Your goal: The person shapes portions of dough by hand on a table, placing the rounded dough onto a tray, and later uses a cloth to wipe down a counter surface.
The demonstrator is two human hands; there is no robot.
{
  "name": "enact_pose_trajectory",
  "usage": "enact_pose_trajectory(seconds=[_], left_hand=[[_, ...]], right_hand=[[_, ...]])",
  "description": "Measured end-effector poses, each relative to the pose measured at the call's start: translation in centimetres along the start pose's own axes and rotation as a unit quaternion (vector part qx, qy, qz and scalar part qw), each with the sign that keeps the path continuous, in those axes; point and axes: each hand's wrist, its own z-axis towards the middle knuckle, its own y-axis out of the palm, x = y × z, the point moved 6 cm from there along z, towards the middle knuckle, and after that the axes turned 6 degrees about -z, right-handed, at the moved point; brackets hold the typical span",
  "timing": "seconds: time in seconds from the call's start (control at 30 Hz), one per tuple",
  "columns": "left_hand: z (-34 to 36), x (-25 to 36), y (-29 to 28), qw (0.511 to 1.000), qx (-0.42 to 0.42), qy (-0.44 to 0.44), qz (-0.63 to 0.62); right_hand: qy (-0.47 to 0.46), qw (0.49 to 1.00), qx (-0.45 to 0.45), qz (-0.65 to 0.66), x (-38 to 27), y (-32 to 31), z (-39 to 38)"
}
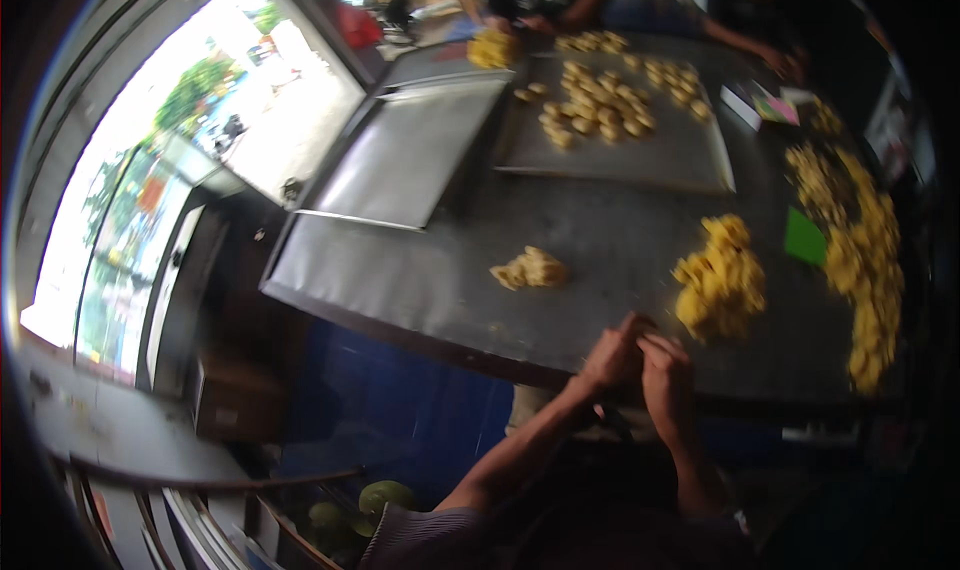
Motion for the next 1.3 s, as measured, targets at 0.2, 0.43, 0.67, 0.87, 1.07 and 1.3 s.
enact_pose_trajectory(seconds=[0.2, 0.43, 0.67, 0.87, 1.07, 1.3], left_hand=[[-0.5, -1.7, -0.7, 0.991, -0.026, -0.029, -0.125], [-0.6, 0.0, -0.9, 0.996, -0.045, 0.028, -0.075], [-0.1, -1.1, -1.5, 0.995, 0.043, -0.064, -0.067], [-0.1, -3.7, -1.6, 0.979, 0.021, -0.144, -0.142], [-0.5, -1.0, -1.7, 0.985, 0.089, 0.032, -0.142], [-0.7, -5.1, -0.4, 0.989, -0.015, 0.135, 0.053]], right_hand=[[0.211, 0.949, -0.068, 0.223, 3.0, 1.0, 0.9], [0.216, 0.958, -0.128, 0.140, 6.3, 4.0, 0.6], [-0.009, 0.966, -0.027, -0.257, 3.1, -1.5, 3.2], [0.046, 0.982, -0.073, -0.166, 7.8, -1.7, 1.6], [0.050, 0.991, -0.008, -0.123, 11.5, -2.7, -0.6], [0.039, 0.990, -0.025, -0.136, 10.7, -2.7, -1.4]])
